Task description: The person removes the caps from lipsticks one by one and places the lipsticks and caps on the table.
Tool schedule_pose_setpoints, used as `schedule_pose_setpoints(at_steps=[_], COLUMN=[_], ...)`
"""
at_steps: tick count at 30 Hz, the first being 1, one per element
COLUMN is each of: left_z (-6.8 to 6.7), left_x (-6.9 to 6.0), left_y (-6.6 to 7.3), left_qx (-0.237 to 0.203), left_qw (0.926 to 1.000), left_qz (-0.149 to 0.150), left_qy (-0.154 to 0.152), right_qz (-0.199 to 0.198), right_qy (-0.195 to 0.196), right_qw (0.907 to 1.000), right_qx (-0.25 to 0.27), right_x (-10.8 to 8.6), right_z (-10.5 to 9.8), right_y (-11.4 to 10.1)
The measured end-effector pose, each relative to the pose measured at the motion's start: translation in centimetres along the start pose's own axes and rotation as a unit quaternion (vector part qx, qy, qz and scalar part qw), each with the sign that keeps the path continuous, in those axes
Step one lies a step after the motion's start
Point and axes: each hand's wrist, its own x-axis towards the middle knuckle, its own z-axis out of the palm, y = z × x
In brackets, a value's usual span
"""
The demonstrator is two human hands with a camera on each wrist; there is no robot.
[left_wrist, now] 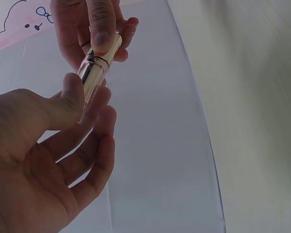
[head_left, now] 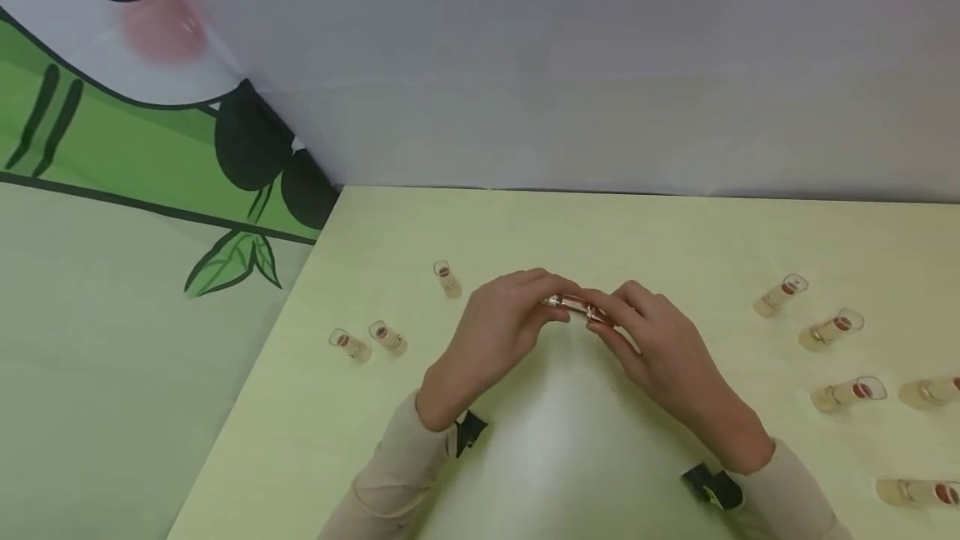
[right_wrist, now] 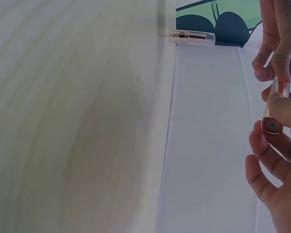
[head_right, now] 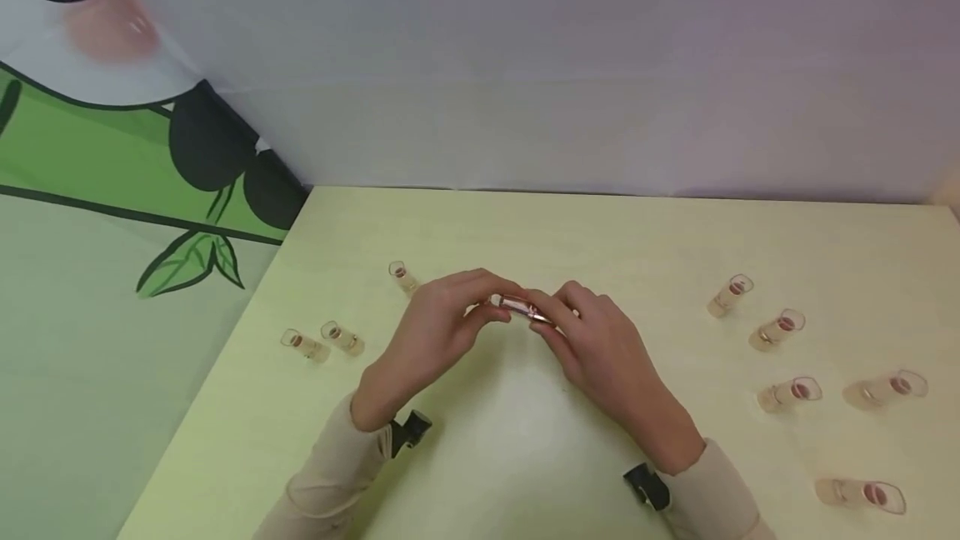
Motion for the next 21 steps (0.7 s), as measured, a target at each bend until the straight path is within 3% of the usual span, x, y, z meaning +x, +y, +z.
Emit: schedule_pose_setpoints(at_steps=[9,21], left_z=[-0.23,-0.52], left_x=[-0.07,0.09], left_y=[0.15,0.27], left_qx=[0.001,0.007], left_qw=[0.9999,0.9999], left_qz=[-0.001,-0.010], left_qy=[0.016,0.012], right_qz=[-0.007,-0.004], right_qy=[-0.005,0.002], right_qw=[0.9999,1.0000], right_qx=[-0.008,0.006], right_x=[-0.07,-0.13], right_z=[-0.10,0.11], right_y=[0.06,0.35])
